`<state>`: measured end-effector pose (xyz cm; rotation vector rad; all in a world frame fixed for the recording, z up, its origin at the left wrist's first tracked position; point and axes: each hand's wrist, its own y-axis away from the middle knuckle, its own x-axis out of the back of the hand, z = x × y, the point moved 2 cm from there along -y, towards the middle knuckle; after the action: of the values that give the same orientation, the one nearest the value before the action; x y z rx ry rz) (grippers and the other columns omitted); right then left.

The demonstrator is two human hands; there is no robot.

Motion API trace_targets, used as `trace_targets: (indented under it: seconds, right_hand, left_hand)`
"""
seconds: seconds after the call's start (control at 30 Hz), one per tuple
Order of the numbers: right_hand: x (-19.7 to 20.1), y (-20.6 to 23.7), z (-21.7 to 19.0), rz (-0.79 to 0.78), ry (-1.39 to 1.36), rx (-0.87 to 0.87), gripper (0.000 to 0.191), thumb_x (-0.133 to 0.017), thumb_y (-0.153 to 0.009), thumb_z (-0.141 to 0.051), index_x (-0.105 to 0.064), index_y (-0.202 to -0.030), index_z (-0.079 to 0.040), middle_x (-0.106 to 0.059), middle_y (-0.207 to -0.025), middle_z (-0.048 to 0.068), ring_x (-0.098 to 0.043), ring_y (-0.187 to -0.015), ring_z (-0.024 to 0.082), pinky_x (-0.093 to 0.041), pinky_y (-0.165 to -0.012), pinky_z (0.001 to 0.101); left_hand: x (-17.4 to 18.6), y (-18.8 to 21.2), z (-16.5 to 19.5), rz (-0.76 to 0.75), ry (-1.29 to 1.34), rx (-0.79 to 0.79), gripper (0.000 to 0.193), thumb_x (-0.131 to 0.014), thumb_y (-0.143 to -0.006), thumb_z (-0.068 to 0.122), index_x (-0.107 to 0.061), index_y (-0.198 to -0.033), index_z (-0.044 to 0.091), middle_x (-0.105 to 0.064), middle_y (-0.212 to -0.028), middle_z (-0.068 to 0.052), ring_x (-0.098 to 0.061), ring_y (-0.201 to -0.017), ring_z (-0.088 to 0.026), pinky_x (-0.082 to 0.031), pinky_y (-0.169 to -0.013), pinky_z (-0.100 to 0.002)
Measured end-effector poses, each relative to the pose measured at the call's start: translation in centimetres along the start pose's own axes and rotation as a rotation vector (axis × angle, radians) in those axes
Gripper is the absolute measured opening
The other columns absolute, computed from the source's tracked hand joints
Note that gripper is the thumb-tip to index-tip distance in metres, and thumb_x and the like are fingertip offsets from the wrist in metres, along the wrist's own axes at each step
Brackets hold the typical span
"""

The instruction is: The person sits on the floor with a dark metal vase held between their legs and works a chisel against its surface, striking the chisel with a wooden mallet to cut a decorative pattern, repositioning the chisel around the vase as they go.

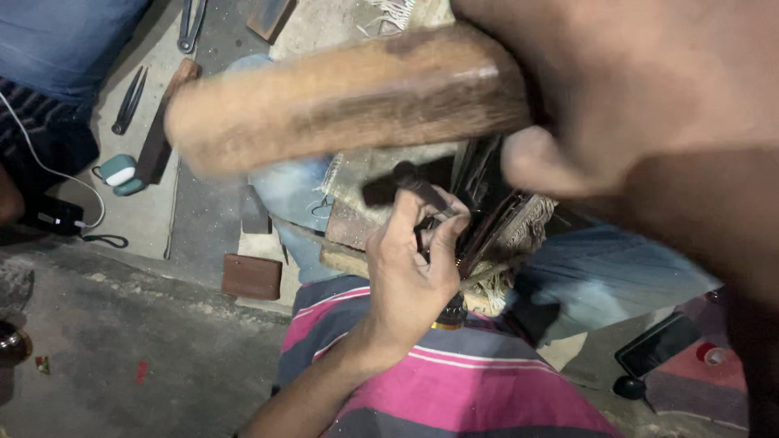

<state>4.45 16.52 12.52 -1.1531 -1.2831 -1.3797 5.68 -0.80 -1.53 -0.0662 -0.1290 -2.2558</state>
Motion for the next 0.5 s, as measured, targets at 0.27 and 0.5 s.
trace_targets:
  seconds: [0.27,0.5]
  right_hand:
    - [-0.8,1.3,-0.2,0.004,0.398,0.175,0.033,-0.070,-0.075,-0.034,-0.065,-0.101,-0.016,-0.068,-0.077,0.007,-0.068,-0.070,0.022,-0.052,-0.061,0.0373]
    - [0.0,0.7,-2.0,0.150,0.415,0.242,0.039,-0.068,-0.075,-0.046,-0.068,-0.098,-0.015,-0.066,-0.074,0.004,-0.068,-0.069,0.017,-0.051,-0.055,0.0294]
  left_hand:
    - [-0.3,1.1,-0.7,0.065,-0.135,-0.072,0.014,-0.068,-0.101,0.002,-0.062,-0.113,-0.002,-0.077,-0.099,-0.013,-0.079,-0.086,-0.018,-0.061,-0.073,-0.029]
    - [-0.5,1.8,-1.6,0.107,0.022,0.034,0.016,-0.067,-0.097,0.009,-0.058,-0.099,-0.003,-0.074,-0.087,-0.013,-0.073,-0.075,-0.014,-0.059,-0.064,-0.027]
